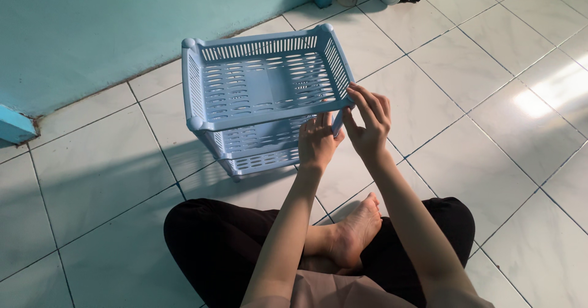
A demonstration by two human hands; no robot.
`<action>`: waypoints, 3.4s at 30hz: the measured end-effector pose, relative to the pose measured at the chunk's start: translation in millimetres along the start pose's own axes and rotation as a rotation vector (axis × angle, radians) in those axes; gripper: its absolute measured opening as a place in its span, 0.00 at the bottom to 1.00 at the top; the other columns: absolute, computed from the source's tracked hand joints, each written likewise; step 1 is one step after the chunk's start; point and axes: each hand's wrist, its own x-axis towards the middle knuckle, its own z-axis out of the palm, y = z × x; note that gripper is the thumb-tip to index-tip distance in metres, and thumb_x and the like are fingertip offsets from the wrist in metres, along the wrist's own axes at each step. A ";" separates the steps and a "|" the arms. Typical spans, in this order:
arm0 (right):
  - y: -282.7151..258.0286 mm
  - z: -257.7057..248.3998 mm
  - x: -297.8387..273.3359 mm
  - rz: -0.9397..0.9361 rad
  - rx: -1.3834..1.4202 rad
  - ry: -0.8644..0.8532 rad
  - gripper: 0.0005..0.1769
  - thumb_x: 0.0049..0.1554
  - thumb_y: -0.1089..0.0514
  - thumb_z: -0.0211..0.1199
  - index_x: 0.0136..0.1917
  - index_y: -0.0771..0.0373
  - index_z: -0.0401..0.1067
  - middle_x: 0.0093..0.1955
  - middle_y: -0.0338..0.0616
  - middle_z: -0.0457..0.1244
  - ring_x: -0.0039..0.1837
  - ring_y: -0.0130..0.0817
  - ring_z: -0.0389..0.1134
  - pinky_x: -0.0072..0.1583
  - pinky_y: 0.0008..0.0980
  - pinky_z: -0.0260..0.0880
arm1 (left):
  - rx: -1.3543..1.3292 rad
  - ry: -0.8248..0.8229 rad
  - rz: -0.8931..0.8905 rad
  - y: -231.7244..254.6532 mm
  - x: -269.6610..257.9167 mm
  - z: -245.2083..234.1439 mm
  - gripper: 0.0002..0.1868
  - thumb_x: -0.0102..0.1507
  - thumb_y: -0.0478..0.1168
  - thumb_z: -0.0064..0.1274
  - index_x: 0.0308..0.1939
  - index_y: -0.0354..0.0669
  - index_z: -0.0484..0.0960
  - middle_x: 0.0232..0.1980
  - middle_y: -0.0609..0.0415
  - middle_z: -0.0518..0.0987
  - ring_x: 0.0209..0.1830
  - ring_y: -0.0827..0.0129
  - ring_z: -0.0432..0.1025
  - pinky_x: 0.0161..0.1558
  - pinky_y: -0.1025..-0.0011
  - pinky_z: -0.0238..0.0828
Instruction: The person sits on the floor and disassembles a light blue plastic storage rack. They remove the corner posts and then detach the shelf trays one by one, placing the removed parts on the floor.
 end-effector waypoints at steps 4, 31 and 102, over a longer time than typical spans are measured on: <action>-1.1 1.1 4.6 -0.003 -0.045 0.013 0.20 0.50 0.69 0.68 0.58 0.64 0.76 0.62 0.45 0.70 0.60 0.41 0.70 0.64 0.40 0.64 | 0.006 0.050 0.017 -1.2 1.7 0.9 0.32 0.59 0.47 0.57 0.64 0.37 0.73 0.50 0.50 0.82 0.41 0.60 0.77 0.49 0.62 0.73; 31.2 27.2 -318.3 0.600 0.085 -0.862 0.19 0.53 0.56 0.65 0.59 0.54 0.75 0.69 0.45 0.63 0.68 0.49 0.63 0.63 0.43 0.68 | -0.434 0.275 0.153 -70.9 -110.3 18.5 0.19 0.65 0.32 0.51 0.58 0.49 0.70 0.52 0.55 0.74 0.58 0.60 0.71 0.66 0.53 0.61; 53.7 59.3 -298.2 0.738 0.508 -0.019 0.46 0.61 0.67 0.63 0.82 0.57 0.41 0.65 0.54 0.59 0.55 0.35 0.68 0.53 0.31 0.69 | -0.005 -0.101 -0.507 -152.5 -97.0 -97.6 0.39 0.69 0.48 0.60 0.69 0.18 0.62 0.62 0.21 0.70 0.58 0.31 0.67 0.55 0.41 0.66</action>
